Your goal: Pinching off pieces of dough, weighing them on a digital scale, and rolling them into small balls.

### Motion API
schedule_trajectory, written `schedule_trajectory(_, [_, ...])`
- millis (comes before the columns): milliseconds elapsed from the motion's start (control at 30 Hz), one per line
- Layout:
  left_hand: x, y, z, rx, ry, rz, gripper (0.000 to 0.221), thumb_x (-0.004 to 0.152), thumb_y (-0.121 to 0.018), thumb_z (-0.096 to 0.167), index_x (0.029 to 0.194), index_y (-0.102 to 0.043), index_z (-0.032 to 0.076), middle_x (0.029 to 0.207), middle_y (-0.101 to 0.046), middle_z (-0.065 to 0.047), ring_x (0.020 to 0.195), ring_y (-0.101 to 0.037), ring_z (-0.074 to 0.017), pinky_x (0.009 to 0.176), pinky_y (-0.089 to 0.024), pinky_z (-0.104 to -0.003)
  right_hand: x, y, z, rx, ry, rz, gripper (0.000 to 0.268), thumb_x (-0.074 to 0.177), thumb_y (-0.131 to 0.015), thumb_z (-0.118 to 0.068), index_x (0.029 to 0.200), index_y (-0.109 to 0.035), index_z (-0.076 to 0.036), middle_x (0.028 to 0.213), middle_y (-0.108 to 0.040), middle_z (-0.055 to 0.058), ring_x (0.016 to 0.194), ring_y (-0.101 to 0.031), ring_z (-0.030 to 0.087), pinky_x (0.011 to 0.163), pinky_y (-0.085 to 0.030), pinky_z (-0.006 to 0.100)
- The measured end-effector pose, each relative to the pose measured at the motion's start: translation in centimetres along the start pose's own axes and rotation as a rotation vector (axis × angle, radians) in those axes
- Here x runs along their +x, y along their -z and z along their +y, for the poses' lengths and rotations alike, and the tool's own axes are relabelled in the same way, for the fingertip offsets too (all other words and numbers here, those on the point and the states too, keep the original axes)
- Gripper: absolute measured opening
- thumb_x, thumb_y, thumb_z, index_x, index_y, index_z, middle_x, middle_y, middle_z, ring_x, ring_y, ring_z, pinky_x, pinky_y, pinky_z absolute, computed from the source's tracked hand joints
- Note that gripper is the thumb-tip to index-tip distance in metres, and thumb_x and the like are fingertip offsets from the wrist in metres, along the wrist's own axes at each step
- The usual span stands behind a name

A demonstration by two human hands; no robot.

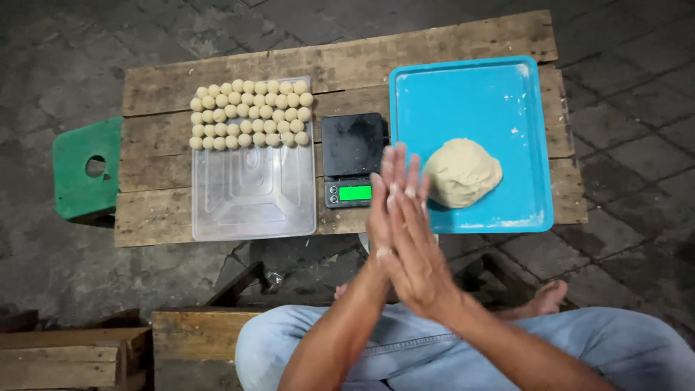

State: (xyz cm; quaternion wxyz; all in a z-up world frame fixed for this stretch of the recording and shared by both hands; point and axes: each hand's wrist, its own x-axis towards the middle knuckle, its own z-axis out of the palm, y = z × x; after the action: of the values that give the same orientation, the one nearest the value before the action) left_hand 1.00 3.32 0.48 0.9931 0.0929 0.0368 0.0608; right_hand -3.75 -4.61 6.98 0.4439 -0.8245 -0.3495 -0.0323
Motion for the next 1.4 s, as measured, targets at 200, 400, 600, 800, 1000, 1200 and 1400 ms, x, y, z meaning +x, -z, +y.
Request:
schedule_trajectory(200, [-3.3,-1.4,-4.3,0.123,0.198,0.413,0.039,0.103,-0.064,0.036,0.134,-0.069,0.013,0.136,-0.068,-0.007,0.122,-0.064,-0.0180,0.119,-0.045,-0.042,1.5,3.0,6.1,-0.217,0.114,0.185,0.053,0.110,-0.043,-0.018,0.157,-0.040,0.006,0.162,-0.039,0.027,0.152,-0.032,0.043,0.129,-0.015,0.051])
schedule_trajectory(400, [-0.2,-0.8,-0.5,0.129,0.006,0.037,0.062,0.112,-0.039,0.050,0.164,-0.031,0.018,0.171,-0.026,-0.006,0.156,-0.028,-0.0265,0.122,-0.032,-0.042,0.3,-1.0,1.9,-0.124,0.070,0.145,0.064,0.107,-0.049,-0.023,0.161,-0.028,0.004,0.167,-0.029,0.026,0.155,-0.025,0.043,0.129,-0.014,0.050])
schedule_trajectory(600, [-2.5,-3.0,-3.7,0.248,0.055,0.102,0.059,0.111,-0.042,0.044,0.161,-0.036,0.014,0.167,-0.032,-0.005,0.151,-0.037,-0.0217,0.122,-0.037,-0.039,2.7,3.6,6.1,-0.192,0.132,0.194,0.055,0.108,-0.045,-0.017,0.157,-0.039,0.006,0.162,-0.041,0.026,0.153,-0.033,0.042,0.130,-0.017,0.050])
schedule_trajectory(800, [-0.4,-3.8,0.1,0.478,0.044,0.056,0.065,0.111,-0.029,0.051,0.163,-0.028,0.012,0.170,-0.025,-0.005,0.157,-0.023,-0.0239,0.130,-0.019,-0.044,0.5,0.3,2.1,-0.107,0.056,0.204,0.059,0.108,-0.042,-0.017,0.160,-0.029,0.007,0.167,-0.030,0.026,0.155,-0.027,0.043,0.131,-0.012,0.051])
schedule_trajectory(1000, [-0.9,1.5,-2.8,0.184,0.110,0.091,0.051,0.113,-0.039,0.040,0.155,-0.038,0.011,0.157,-0.037,-0.012,0.141,-0.040,-0.0302,0.116,-0.036,-0.047,2.6,1.0,6.1,-0.124,0.104,0.138,0.060,0.108,-0.037,-0.025,0.160,-0.032,0.003,0.168,-0.028,0.023,0.157,-0.022,0.043,0.130,-0.006,0.057])
schedule_trajectory(1200, [-0.7,2.6,-4.6,0.019,0.293,0.201,0.039,0.108,-0.055,0.021,0.138,-0.062,-0.004,0.129,-0.070,-0.020,0.110,-0.073,-0.0313,0.091,-0.065,-0.043,1.5,4.4,8.8,0.023,-0.162,0.390,0.047,0.114,-0.039,-0.016,0.156,-0.044,0.005,0.161,-0.041,0.026,0.153,-0.031,0.040,0.131,-0.012,0.046])
schedule_trajectory(1400, [0.1,-0.2,-1.4,0.377,0.071,0.099,0.051,0.094,-0.051,-0.008,0.144,-0.048,-0.009,0.139,-0.060,-0.025,0.131,-0.061,-0.0364,0.108,-0.052,-0.044,2.9,3.1,7.0,0.658,-0.515,0.533,0.043,0.113,-0.044,-0.023,0.139,-0.059,0.007,0.137,-0.063,0.027,0.132,-0.060,0.031,0.119,-0.044,0.045])
